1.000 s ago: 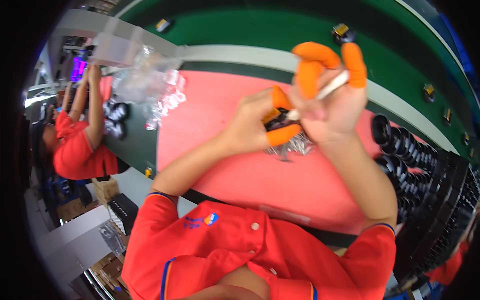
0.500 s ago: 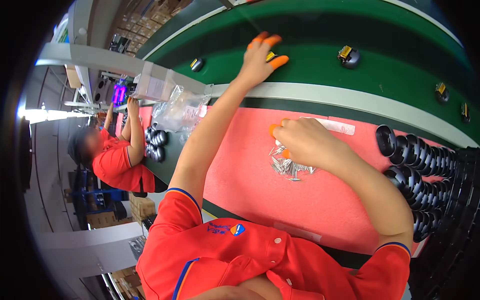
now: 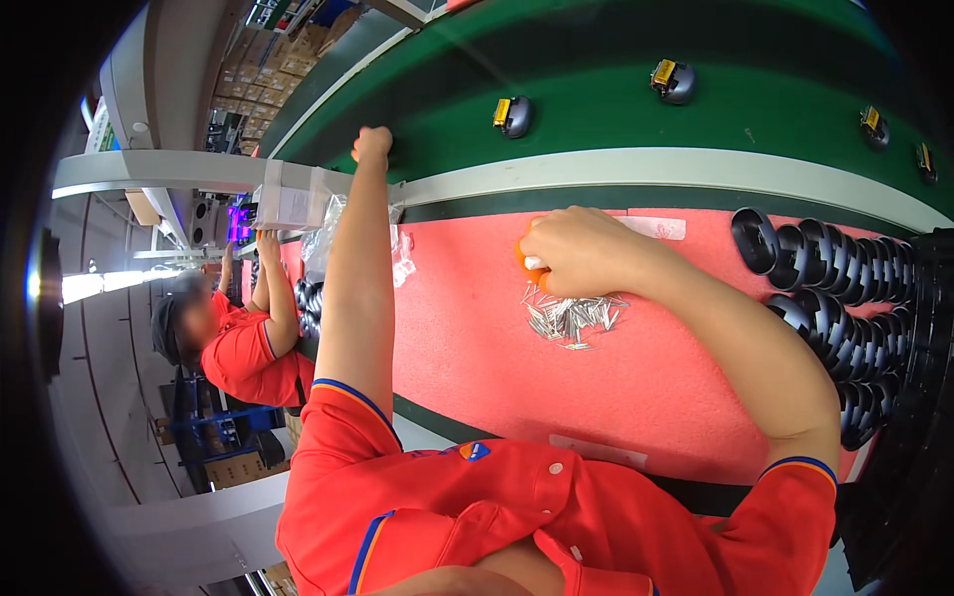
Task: Assembling small electronic components by manually inserting white pins into black and yellow plastic housings.
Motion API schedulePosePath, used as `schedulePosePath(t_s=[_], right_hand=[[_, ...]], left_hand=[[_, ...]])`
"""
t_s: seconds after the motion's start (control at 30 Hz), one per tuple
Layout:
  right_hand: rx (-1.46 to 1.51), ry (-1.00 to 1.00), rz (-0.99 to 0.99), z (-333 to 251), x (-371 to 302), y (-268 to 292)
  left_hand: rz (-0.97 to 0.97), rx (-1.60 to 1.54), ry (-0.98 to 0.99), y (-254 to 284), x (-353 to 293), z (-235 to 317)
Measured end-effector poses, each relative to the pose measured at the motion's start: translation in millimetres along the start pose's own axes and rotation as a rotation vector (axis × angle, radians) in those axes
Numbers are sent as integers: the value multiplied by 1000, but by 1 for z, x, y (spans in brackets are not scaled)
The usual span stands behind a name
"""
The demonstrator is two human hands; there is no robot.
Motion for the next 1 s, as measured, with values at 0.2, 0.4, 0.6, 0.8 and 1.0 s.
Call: schedulePosePath(t_s=[0.2, 0.4, 0.6, 0.8, 1.0], right_hand=[[78, -83, -9, 14, -2, -1], [21, -72, 59, 2, -4, -1], [557, -290, 189, -6, 0, 11], [854, -208, 342, 1, 1, 17], [684, -252, 526, 5, 2, -5]], left_hand=[[7, -93, -290, 6, -42, 15], [-380, -1375, -2, 44, -123, 37], [-917, -1821, 281, 88, -235, 9], [-472, -1367, -456, 68, -294, -8], [-200, -1154, -719, 83, -307, -7]])
Point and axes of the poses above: each hand's wrist, its own x-axis towards the middle knuckle, its own y-axis out of the back of the hand, z = x × y, the point moved 1 cm from there along x, towards the middle knuckle, and after that the axes turned 10 degrees about z, right-handed, at the moved point
